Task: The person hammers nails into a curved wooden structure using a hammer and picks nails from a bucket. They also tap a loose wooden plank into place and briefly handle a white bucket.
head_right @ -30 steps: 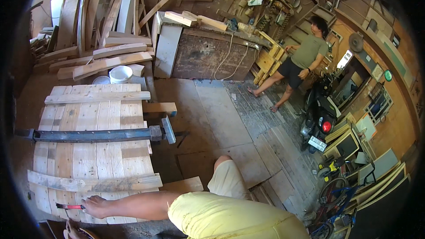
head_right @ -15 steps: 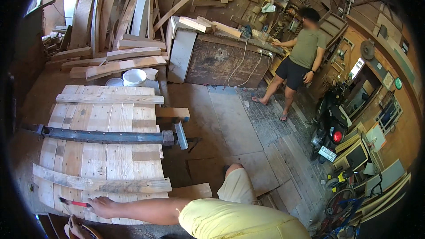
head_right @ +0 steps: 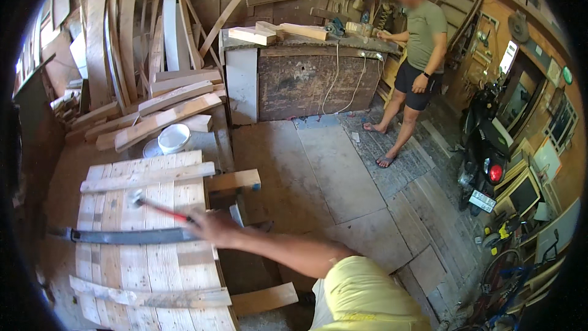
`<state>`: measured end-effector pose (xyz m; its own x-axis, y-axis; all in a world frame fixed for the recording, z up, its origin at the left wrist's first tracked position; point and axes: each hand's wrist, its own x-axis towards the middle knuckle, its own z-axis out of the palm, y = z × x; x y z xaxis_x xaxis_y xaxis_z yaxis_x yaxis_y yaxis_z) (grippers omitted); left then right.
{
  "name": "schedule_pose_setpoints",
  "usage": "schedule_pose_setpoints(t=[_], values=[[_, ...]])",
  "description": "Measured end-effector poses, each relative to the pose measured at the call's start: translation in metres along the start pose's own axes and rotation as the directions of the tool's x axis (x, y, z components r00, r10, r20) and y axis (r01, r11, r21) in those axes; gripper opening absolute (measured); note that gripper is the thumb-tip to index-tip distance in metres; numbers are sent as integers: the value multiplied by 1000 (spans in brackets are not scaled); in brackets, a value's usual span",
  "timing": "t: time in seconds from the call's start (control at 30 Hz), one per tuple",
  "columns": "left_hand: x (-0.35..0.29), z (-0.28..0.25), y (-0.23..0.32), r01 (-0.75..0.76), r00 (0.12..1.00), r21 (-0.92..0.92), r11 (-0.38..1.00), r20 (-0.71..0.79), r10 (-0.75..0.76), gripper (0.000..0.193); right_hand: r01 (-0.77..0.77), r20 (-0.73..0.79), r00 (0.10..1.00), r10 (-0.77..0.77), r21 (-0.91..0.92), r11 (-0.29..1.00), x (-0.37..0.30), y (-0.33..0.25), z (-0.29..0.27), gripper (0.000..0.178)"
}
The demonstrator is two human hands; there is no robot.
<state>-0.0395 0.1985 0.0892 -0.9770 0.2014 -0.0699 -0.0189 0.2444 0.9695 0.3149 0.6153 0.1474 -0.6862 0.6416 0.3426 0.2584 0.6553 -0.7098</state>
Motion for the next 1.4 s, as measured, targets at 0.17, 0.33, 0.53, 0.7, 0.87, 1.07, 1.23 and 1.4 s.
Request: schedule_pose_setpoints(t=[0.17,0.33,0.53,0.7,0.87,1.07,1.23,1.4], values=[[-59,21,95,-7,997,96,995,-79,14,25,-436,-147,888,435,33,900,-29,108,-193,52],[-110,17,168,26,996,101,995,-87,-17,25,-839,-351,515,782,-18,544,-177,227,-297,50],[-167,87,268,-28,997,153,988,-61,37,30,-953,-33,-286,958,-99,-288,-427,227,-415,55],[-238,198,363,41,998,245,969,-52,-29,30,-905,237,-296,925,-379,-192,-408,164,-483,57],[-235,310,377,-30,999,281,959,46,17,19,-861,307,-243,920,-506,-59,-341,172,-539,59],[-251,368,287,-124,980,647,753,200,-11,25,-667,200,181,963,-695,270,-223,265,-542,64],[-332,387,198,111,897,659,744,256,-361,22,-525,343,518,784,-596,608,-36,341,-514,49],[-363,457,136,289,775,733,616,199,-600,24,-652,370,576,729,-331,683,138,286,-488,38]])
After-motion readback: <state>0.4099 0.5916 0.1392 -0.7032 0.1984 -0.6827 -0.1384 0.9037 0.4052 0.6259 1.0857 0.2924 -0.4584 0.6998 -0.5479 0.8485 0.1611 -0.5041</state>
